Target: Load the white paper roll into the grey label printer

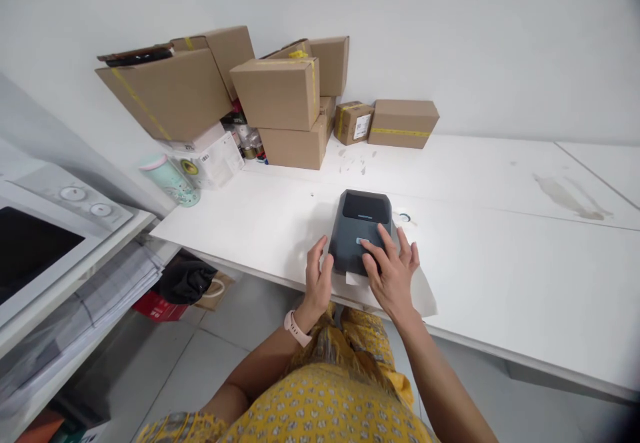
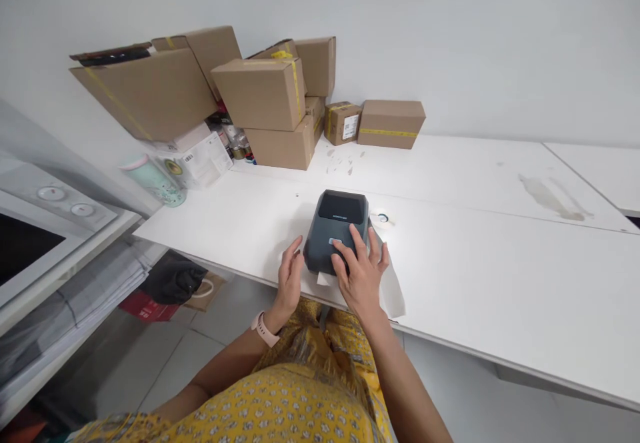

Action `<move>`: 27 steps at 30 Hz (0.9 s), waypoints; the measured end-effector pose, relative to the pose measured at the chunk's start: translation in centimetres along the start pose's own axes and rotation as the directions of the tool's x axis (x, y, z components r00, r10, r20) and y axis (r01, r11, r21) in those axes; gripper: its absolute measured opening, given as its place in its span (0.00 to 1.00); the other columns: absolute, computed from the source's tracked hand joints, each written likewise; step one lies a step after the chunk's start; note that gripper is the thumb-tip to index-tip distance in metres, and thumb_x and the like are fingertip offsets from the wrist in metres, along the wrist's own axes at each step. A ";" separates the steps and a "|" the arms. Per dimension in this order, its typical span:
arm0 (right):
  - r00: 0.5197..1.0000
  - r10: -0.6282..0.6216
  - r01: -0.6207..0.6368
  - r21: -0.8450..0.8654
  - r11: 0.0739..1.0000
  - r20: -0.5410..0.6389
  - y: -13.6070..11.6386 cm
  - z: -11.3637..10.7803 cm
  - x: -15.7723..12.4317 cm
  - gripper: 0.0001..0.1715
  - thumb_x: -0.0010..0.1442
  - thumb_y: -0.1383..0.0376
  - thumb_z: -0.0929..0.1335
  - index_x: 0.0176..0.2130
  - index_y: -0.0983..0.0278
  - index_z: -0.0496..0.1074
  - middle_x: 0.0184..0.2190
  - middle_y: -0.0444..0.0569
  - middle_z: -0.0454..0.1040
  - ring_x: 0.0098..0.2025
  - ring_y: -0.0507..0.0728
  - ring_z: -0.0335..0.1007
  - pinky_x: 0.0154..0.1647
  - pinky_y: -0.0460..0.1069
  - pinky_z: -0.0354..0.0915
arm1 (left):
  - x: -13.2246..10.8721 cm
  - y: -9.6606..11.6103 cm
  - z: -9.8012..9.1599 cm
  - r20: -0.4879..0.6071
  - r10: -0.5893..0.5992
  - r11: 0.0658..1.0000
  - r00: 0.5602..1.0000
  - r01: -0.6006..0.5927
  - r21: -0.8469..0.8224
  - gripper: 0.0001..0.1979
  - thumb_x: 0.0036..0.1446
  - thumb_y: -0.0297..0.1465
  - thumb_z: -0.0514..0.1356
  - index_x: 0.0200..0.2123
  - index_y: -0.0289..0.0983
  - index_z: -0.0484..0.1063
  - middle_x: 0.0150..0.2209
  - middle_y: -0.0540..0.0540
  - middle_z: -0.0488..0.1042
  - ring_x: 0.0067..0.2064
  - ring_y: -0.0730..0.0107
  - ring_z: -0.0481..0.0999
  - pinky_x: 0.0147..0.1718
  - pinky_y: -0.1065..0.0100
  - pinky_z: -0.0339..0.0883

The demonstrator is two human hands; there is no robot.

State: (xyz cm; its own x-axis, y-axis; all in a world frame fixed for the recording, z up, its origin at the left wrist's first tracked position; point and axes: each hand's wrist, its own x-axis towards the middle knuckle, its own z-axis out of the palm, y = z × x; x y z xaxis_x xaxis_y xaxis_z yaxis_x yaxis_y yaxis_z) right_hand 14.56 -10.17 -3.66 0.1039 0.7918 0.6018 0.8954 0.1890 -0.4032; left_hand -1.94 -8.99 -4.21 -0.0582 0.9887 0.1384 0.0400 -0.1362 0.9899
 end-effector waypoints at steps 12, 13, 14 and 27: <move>0.966 0.252 -0.241 0.557 0.795 0.057 1.9 -1.2 1.7 0.35 0.71 0.48 0.51 0.73 0.51 0.40 0.74 0.48 0.43 0.74 0.63 0.42 0.71 0.66 0.49 | 4.8 3.7 1.4 0.062 0.171 0.977 0.983 -0.161 -0.141 0.26 0.69 0.45 0.49 0.64 0.41 0.64 0.67 0.43 0.63 0.68 0.59 0.62 0.67 0.57 0.55; 0.974 0.221 -0.208 0.542 0.814 0.042 2.0 -1.4 2.9 0.36 0.71 0.48 0.50 0.73 0.51 0.38 0.75 0.48 0.41 0.75 0.63 0.41 0.71 0.66 0.50 | 5.7 4.3 1.6 0.075 0.191 0.971 0.979 -0.177 -0.160 0.26 0.69 0.44 0.49 0.65 0.40 0.63 0.67 0.43 0.64 0.68 0.59 0.62 0.67 0.58 0.56; 0.982 0.186 -0.170 0.514 0.841 0.021 2.1 -1.5 4.1 0.37 0.71 0.48 0.50 0.73 0.52 0.36 0.75 0.49 0.39 0.75 0.64 0.40 0.71 0.66 0.50 | 6.7 4.8 1.8 0.086 0.207 0.968 0.975 -0.191 -0.162 0.26 0.69 0.44 0.48 0.65 0.40 0.62 0.67 0.43 0.64 0.68 0.60 0.63 0.66 0.58 0.57; 0.995 -0.005 0.023 0.176 0.984 -0.104 4.4 -0.8 18.4 0.47 0.68 0.44 0.55 0.73 0.63 0.30 0.74 0.60 0.37 0.75 0.68 0.36 0.70 0.69 0.47 | 11.2 -1.0 3.1 0.177 -0.028 0.967 0.984 -0.018 0.253 0.28 0.57 0.30 0.59 0.62 0.38 0.66 0.62 0.39 0.70 0.61 0.58 0.71 0.59 0.60 0.64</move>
State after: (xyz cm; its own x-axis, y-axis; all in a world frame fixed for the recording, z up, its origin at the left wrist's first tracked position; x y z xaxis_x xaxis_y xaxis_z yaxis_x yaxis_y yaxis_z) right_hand 20.78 4.81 6.19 0.1441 0.7261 0.6723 0.8075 0.3064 -0.5040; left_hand 0.51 2.43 -3.74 0.1185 0.9876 0.1026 0.2922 -0.1335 0.9470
